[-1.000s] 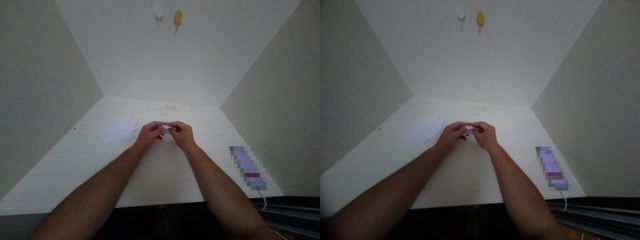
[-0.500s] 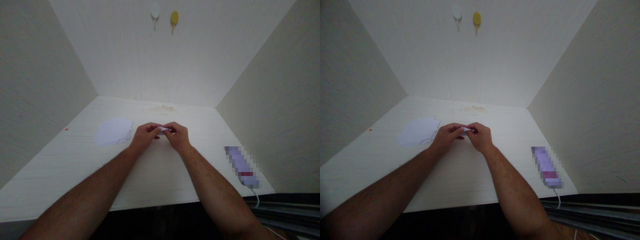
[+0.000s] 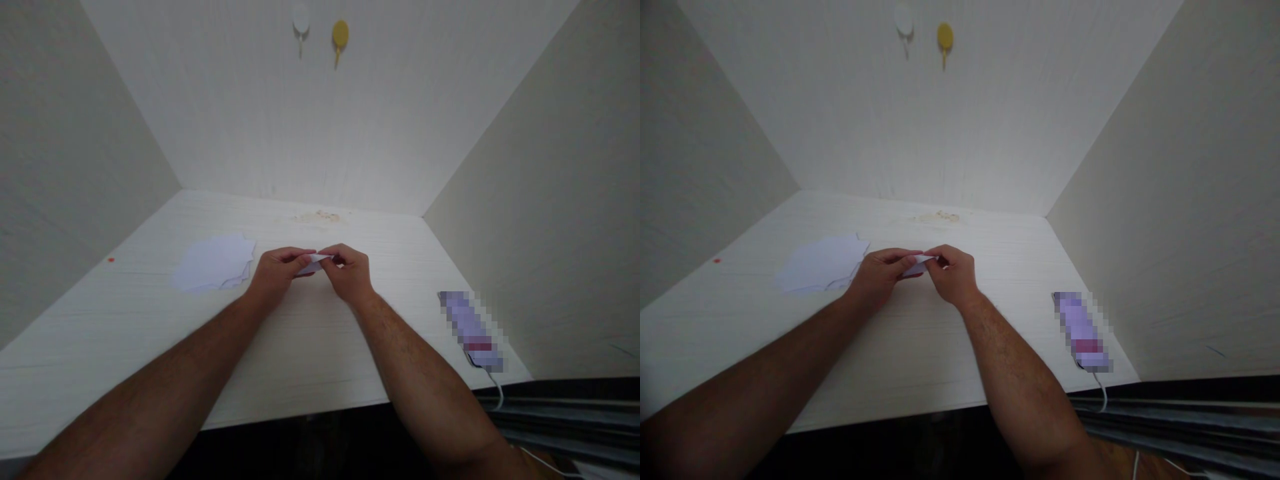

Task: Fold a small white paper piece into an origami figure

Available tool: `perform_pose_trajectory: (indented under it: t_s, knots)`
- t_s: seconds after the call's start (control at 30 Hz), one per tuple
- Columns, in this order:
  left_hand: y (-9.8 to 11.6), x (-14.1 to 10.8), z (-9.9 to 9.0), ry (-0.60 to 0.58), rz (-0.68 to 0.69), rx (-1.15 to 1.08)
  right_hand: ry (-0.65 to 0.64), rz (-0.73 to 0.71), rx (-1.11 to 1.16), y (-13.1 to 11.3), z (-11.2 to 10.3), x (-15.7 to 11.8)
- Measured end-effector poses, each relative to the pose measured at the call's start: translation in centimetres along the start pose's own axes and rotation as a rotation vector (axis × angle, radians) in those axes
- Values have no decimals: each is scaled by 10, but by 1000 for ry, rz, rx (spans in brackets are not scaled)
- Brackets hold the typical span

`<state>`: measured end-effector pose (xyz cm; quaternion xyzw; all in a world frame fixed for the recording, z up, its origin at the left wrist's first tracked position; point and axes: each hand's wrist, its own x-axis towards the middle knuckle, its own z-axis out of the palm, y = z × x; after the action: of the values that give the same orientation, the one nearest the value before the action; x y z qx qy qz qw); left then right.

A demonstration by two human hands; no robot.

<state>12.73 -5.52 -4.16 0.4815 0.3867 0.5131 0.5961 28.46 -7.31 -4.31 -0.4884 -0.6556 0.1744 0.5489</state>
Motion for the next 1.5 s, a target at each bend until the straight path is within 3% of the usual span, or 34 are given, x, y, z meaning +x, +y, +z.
perform_pose_trajectory:
  t_s: [0.53,0.8,1.03,1.5]
  knots:
    - [0,3,-5,-30,30,160,-76,136,207,3,-5,4]
    - [4,0,-3,-3,79,307,-113,204,127,1,-3,7]
    - [10,-3,-2,66,127,343,-105,151,66,3,-3,5]
    - [11,-1,-3,75,146,415,-82,90,-30,6,-3,4]
